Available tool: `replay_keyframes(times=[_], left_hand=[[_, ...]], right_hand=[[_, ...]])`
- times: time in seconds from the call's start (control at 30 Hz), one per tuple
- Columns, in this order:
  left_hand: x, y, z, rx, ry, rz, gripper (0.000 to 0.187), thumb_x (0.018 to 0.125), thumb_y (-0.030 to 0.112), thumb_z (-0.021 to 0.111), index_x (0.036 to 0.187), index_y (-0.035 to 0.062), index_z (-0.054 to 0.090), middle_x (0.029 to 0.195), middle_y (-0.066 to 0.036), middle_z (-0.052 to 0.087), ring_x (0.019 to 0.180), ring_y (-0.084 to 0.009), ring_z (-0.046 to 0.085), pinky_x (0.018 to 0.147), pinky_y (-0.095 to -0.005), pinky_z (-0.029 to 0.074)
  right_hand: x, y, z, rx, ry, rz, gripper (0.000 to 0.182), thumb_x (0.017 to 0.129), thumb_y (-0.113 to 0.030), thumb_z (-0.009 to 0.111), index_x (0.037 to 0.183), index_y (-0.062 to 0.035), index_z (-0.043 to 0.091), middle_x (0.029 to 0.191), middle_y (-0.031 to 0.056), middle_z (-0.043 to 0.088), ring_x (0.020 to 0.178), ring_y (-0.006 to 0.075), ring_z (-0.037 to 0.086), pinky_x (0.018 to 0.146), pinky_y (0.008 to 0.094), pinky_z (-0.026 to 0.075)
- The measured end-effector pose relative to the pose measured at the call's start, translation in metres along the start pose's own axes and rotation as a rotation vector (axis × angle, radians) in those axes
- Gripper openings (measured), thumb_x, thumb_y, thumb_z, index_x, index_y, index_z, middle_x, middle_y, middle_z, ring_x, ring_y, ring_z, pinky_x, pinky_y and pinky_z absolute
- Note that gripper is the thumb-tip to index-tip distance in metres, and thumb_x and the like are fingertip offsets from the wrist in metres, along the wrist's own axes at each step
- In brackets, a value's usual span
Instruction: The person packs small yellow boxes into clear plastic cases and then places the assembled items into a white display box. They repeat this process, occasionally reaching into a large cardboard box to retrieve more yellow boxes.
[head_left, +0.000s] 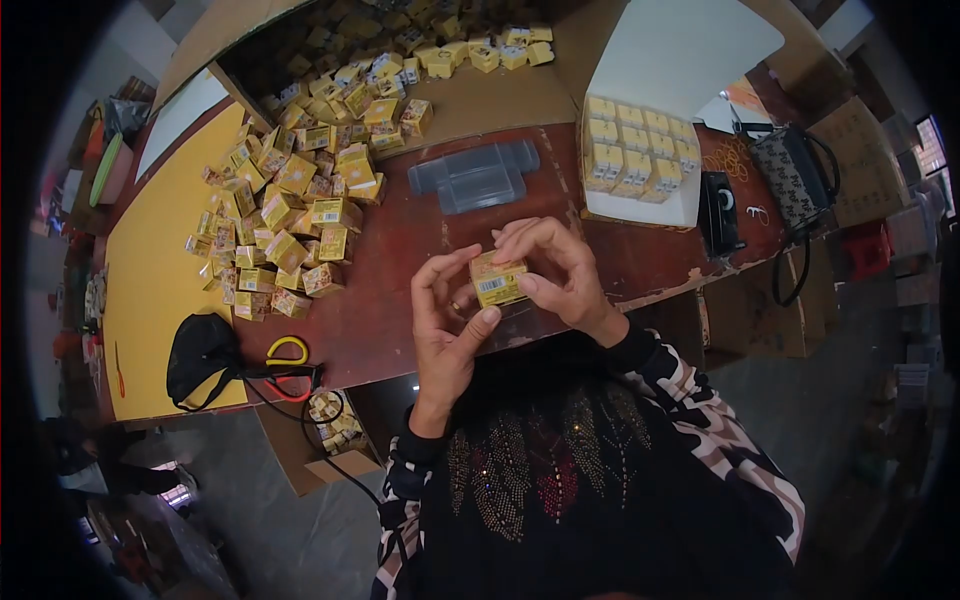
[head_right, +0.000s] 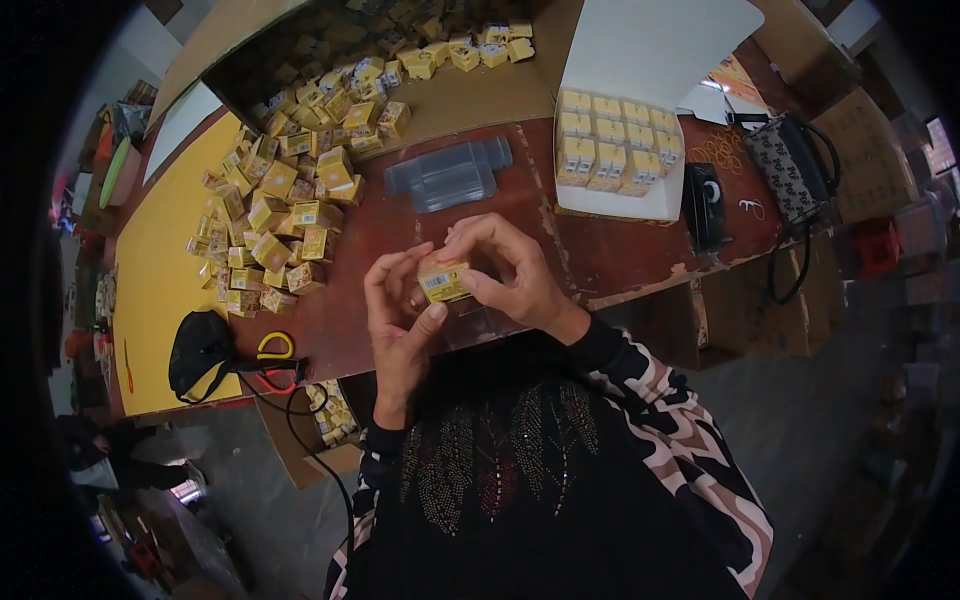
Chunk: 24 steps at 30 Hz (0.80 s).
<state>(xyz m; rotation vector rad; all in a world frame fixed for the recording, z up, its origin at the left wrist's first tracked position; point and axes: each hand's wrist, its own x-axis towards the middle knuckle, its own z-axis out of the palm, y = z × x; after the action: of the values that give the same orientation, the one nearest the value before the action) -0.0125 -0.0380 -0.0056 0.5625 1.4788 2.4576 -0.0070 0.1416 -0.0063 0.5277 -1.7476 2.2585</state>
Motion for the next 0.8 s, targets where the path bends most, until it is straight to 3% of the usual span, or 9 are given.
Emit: replay_keyframes(times=[0.17,0.23,0.3,0.47,0.53,0.8], left_hand=[[-0.005,0.022,0.004,0.155,0.004,-0.110,0.063,0.087,0.001,0.069,0.142,0.0026,0.038,0.145,-0.014,0.045,0.128,-0.0254,0.051,0.105,-0.0366,0.044],[-0.005,0.023,0.002,0.220,-0.008,-0.120,0.063,0.087,0.000,0.068,0.142,0.0017,0.038,0.146,-0.013,0.045,0.128,-0.0249,0.052,0.104,-0.0360,0.046],[-0.005,0.021,0.001,0.307,-0.029,-0.039,0.059,0.090,-0.001,0.065,0.143,0.0029,0.041,0.146,-0.011,0.044,0.125,-0.0231,0.054,0.100,-0.0348,0.049],[-0.003,0.027,0.003,0.272,-0.032,-0.064,0.060,0.089,-0.002,0.065,0.143,0.0015,0.040,0.147,-0.012,0.044,0.127,-0.0244,0.053,0.103,-0.0357,0.047],[-0.004,0.028,0.003,0.280,-0.037,-0.077,0.062,0.088,-0.002,0.065,0.144,0.0009,0.038,0.147,-0.013,0.045,0.129,-0.0251,0.052,0.104,-0.0363,0.047],[-0.006,0.018,-0.004,0.357,-0.039,0.033,0.047,0.091,0.000,0.065,0.136,0.0040,0.053,0.148,-0.013,0.041,0.128,-0.0209,0.051,0.101,-0.0325,0.047]], right_hand=[[0.011,-0.007,-0.009,0.032,-0.181,0.114,0.018,0.084,0.000,0.072,0.095,-0.0023,0.058,0.107,0.0070,0.058,0.105,0.0161,0.057,0.097,0.0319,0.046],[0.017,-0.022,-0.005,-0.003,-0.169,0.304,0.017,0.084,-0.004,0.075,0.094,-0.0019,0.062,0.105,0.0055,0.059,0.103,0.0142,0.058,0.094,0.0291,0.047],[0.021,-0.028,-0.005,-0.058,-0.187,0.292,0.016,0.083,-0.001,0.075,0.094,-0.0002,0.064,0.103,0.0072,0.060,0.104,0.0143,0.059,0.092,0.0281,0.049],[0.028,-0.033,-0.008,-0.103,-0.158,0.289,0.010,0.084,-0.001,0.075,0.091,0.0019,0.068,0.099,0.0098,0.064,0.101,0.0149,0.062,0.087,0.0268,0.051],[0.030,-0.035,-0.008,-0.038,-0.118,0.401,0.009,0.085,-0.003,0.074,0.089,0.0022,0.068,0.098,0.0105,0.066,0.098,0.0148,0.063,0.084,0.0265,0.052],[0.029,-0.025,-0.010,-0.123,-0.174,0.284,0.007,0.087,-0.005,0.073,0.086,0.0008,0.070,0.096,0.0089,0.068,0.097,0.0149,0.063,0.083,0.0286,0.051]])
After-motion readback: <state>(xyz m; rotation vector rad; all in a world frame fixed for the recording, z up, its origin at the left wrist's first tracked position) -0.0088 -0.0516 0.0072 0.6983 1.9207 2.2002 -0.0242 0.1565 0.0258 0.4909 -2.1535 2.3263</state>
